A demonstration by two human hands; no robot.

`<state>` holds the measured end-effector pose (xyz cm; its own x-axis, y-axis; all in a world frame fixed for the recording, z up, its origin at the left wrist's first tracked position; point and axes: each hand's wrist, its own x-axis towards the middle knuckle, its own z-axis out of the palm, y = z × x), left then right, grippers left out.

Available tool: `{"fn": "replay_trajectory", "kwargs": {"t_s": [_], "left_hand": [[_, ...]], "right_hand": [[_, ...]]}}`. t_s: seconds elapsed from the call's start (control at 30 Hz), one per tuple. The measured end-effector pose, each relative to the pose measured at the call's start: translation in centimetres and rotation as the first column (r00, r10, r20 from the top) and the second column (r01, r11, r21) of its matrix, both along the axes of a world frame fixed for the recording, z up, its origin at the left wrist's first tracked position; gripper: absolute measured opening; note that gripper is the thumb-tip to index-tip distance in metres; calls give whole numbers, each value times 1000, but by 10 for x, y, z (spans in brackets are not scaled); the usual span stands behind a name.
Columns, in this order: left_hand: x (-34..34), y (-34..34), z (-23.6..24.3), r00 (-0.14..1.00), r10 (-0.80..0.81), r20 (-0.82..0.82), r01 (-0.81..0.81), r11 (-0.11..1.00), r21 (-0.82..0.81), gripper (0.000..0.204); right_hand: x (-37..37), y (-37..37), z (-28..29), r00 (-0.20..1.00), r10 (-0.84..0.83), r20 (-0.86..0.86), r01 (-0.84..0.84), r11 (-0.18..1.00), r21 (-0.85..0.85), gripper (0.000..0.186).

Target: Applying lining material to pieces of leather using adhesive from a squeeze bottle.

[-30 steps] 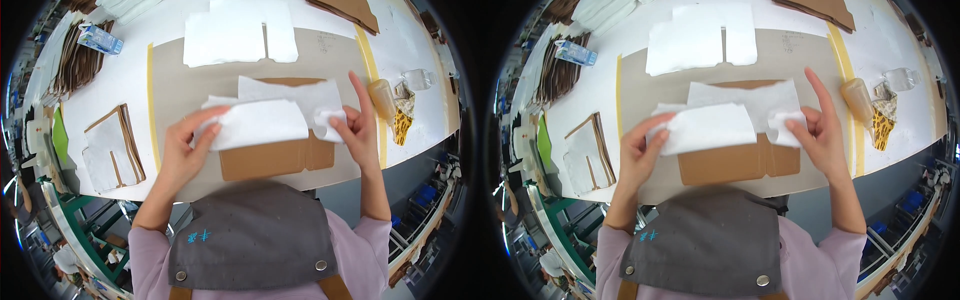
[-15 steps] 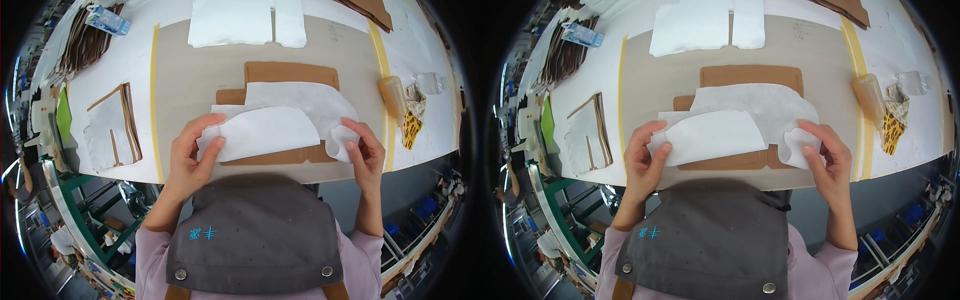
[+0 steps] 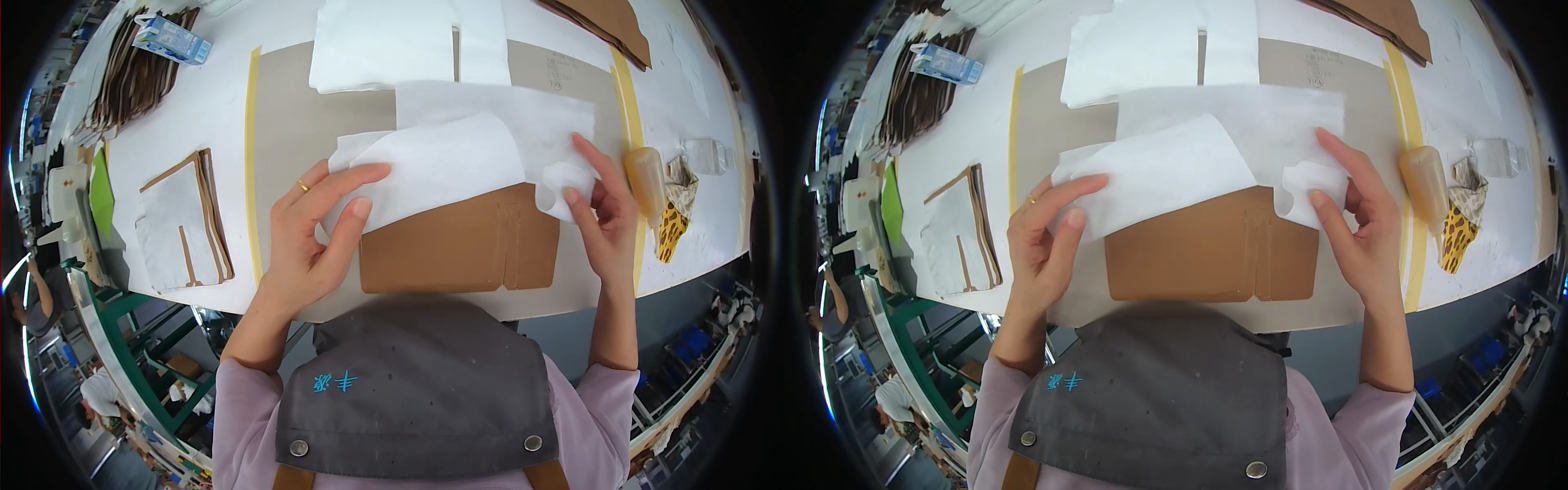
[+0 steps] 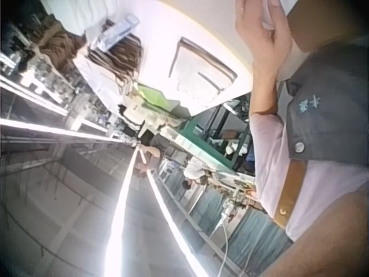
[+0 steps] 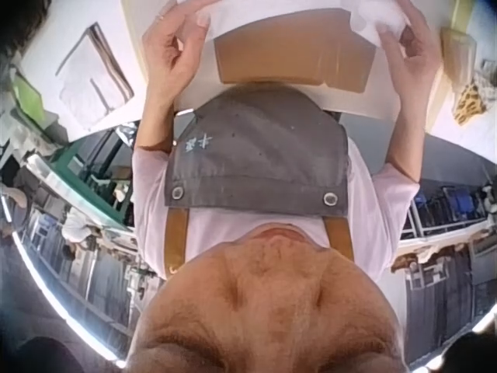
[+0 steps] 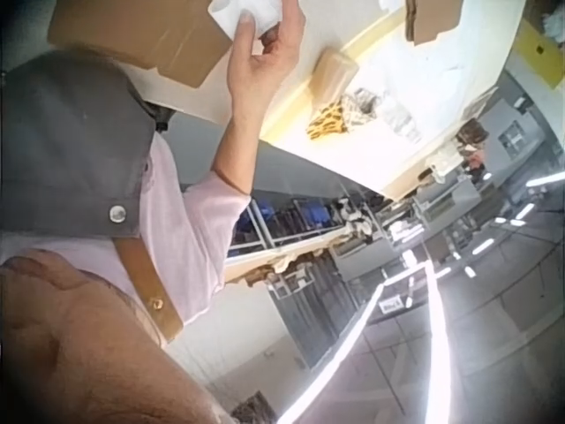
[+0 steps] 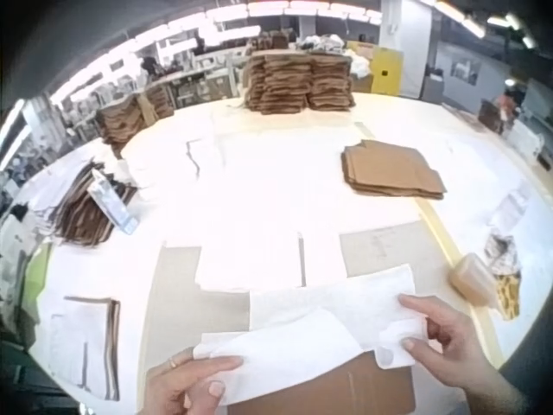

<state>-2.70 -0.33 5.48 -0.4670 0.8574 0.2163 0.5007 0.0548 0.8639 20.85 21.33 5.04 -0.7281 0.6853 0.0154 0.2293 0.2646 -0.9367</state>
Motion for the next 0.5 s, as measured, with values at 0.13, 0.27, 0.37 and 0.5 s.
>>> {"fn": "replay_trajectory", "kwargs": {"t_s": [0.13, 0.27, 0.37, 0.5], "left_hand": [[-2, 4, -18, 998, 17, 68, -5, 987, -163, 22], [3, 4, -26, 996, 6, 84, 8, 985, -172, 24], [6, 3, -26, 990, 44, 136, -12, 974, -225, 26], [6, 1, -29, 990, 35, 133, -1, 969, -248, 26]], "right_hand": [[-3, 3, -4, 979, 60, 195, -60, 998, -6, 54], [1, 0, -10, 972, 45, 230, -56, 998, 42, 55], [0, -2, -7, 959, 33, 283, -56, 996, 74, 56], [-2, 0, -4, 933, 33, 358, -83, 989, 124, 55]]}}
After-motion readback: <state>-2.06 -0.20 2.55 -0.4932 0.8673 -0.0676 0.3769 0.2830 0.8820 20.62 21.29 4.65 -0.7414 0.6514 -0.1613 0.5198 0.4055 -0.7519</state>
